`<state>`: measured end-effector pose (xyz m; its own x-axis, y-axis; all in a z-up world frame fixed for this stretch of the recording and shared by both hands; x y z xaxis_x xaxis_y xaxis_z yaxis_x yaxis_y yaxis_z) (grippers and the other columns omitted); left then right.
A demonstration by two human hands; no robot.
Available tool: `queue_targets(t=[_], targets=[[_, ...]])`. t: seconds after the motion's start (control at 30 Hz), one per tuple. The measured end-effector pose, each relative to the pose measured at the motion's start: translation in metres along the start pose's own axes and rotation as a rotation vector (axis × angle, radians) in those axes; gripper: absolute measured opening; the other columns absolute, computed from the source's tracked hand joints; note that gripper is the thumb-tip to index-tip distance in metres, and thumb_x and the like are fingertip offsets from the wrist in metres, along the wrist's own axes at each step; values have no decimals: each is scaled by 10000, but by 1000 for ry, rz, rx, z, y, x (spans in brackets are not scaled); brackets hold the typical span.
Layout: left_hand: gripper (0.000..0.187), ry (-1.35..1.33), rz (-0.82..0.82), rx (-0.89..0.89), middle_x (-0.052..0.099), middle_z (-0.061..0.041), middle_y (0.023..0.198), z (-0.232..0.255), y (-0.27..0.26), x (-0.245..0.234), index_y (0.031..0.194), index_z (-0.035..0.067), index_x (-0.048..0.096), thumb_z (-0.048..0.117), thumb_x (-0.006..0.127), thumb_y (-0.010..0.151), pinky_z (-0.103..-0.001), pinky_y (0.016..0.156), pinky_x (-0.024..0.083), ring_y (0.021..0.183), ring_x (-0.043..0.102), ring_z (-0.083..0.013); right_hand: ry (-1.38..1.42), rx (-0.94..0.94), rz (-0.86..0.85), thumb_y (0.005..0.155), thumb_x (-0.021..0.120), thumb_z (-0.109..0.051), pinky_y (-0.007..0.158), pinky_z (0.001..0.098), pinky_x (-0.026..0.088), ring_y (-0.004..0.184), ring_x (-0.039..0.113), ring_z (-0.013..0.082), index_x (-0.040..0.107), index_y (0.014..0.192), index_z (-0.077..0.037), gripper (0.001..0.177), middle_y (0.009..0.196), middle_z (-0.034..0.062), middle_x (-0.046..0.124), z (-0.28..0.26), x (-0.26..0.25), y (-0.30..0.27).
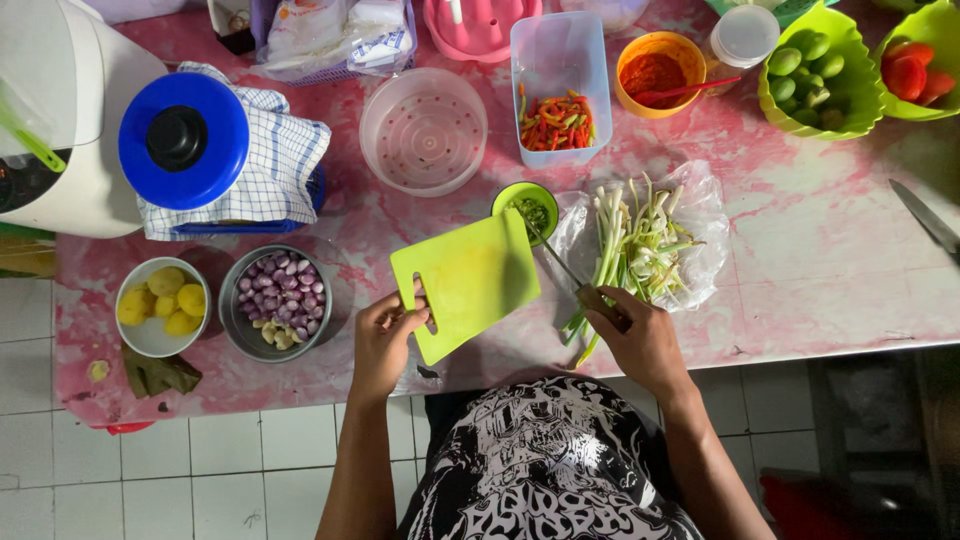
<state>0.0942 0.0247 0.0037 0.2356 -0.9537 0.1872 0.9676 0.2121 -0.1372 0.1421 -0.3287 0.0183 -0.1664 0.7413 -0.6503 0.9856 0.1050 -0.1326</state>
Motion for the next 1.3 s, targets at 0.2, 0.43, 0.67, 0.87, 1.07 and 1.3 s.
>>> queue_targets(t=[0.2, 0.43, 0.67, 0.87, 1.07, 1.3], targets=[[353, 343, -41, 97, 761, -114, 911, 49, -8, 14, 1235, -109, 677, -15, 672, 895, -239, 694, 540, 768, 673, -95, -139, -252, 36, 877, 775, -267, 705, 409, 574, 839, 735, 338, 722, 1210, -95, 379, 971, 122, 756, -59, -17, 0], [360, 379, -35, 63, 785, -107, 955, 44, -10, 8, 1241, -98, 685, -17, 683, 890, -227, 731, 540, 825, 695, -79, -229, -154, 52, 894, 772, -279, 715, 430, 569, 847, 730, 354, 735, 1189, -108, 342, 978, 142, 752, -44, -15, 8], [353, 131, -118, 37, 769, -105, 1016, 19, 1, -5, 1272, -95, 662, -21, 653, 927, -243, 767, 561, 877, 700, -101, -133, -183, 115, 902, 763, -231, 726, 392, 576, 872, 748, 325, 735, 1186, -80, 323, 1016, 159, 767, -47, -7, -5], [400, 70, -92, -70, 768, -101, 1020, -3, 7, -45, 1286, -86, 666, -15, 650, 893, -268, 815, 545, 873, 690, -110, -101, -55, 132, 884, 779, -215, 673, 377, 566, 751, 746, 271, 718, 1183, -31, 356, 933, 164, 756, -42, 15, -21], [332, -116, -83, -211, 712, -83, 982, -26, -13, -93, 1263, -94, 699, 46, 654, 965, -305, 788, 508, 840, 631, -125, -138, -31, 61, 854, 787, -204, 692, 408, 555, 757, 722, 301, 694, 1139, -15, 354, 928, 172, 736, -54, 60, -45], [377, -187, -90, -287, 737, -68, 1050, -58, -32, -118, 1324, -56, 646, 62, 619, 966, -292, 775, 515, 836, 635, -117, -175, -22, -10, 860, 765, -187, 747, 466, 525, 877, 667, 371, 563, 1212, -4, 445, 1064, 191, 660, -51, 114, -59]])
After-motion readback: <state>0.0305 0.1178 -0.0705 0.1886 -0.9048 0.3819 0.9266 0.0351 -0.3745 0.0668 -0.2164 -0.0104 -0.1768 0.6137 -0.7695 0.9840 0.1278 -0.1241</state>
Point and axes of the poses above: each hand's wrist, its own y-axis towards the middle knuckle, its own x-axis out of the palm, z = x × y, the point moved 10 cm from there along y, towards the middle knuckle
